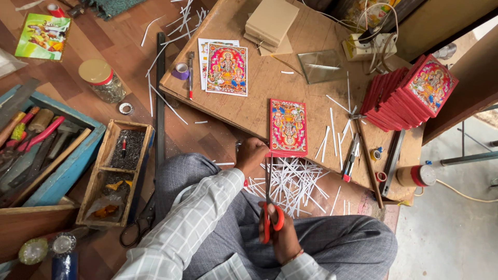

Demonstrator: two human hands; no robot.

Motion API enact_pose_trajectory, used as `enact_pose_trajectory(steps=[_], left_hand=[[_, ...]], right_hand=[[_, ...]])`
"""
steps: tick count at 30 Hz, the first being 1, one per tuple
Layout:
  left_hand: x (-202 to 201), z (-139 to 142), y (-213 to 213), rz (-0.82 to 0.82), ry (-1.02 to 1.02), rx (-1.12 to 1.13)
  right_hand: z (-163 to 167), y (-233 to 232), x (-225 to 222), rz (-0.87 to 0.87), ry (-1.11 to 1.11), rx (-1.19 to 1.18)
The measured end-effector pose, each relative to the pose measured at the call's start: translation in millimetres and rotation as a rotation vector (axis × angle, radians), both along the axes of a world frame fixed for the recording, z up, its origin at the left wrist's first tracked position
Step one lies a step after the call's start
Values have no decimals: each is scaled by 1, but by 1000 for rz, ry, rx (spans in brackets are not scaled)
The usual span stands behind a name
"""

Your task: The person sits at a low table and assembles decorative cards by applying red patterned tape to the edges of printed images. They use scissors to cut the tape and trim excess material, then place finished cards into a stack.

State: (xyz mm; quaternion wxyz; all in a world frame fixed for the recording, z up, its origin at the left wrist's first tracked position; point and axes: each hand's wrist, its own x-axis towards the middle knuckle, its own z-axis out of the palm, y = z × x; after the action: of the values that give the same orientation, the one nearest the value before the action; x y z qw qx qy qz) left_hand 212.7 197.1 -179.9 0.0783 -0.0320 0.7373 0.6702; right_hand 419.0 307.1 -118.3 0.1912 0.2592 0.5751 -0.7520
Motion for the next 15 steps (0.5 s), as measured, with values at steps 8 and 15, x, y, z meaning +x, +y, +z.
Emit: enact_pose_trajectory(steps=[8,15], left_hand=[[0,2,0,22,22,66],[1,6,1,8,-106,194]], right_hand=[[0,10,-39,50,67,36],[-8,14,-38,12,59,63]])
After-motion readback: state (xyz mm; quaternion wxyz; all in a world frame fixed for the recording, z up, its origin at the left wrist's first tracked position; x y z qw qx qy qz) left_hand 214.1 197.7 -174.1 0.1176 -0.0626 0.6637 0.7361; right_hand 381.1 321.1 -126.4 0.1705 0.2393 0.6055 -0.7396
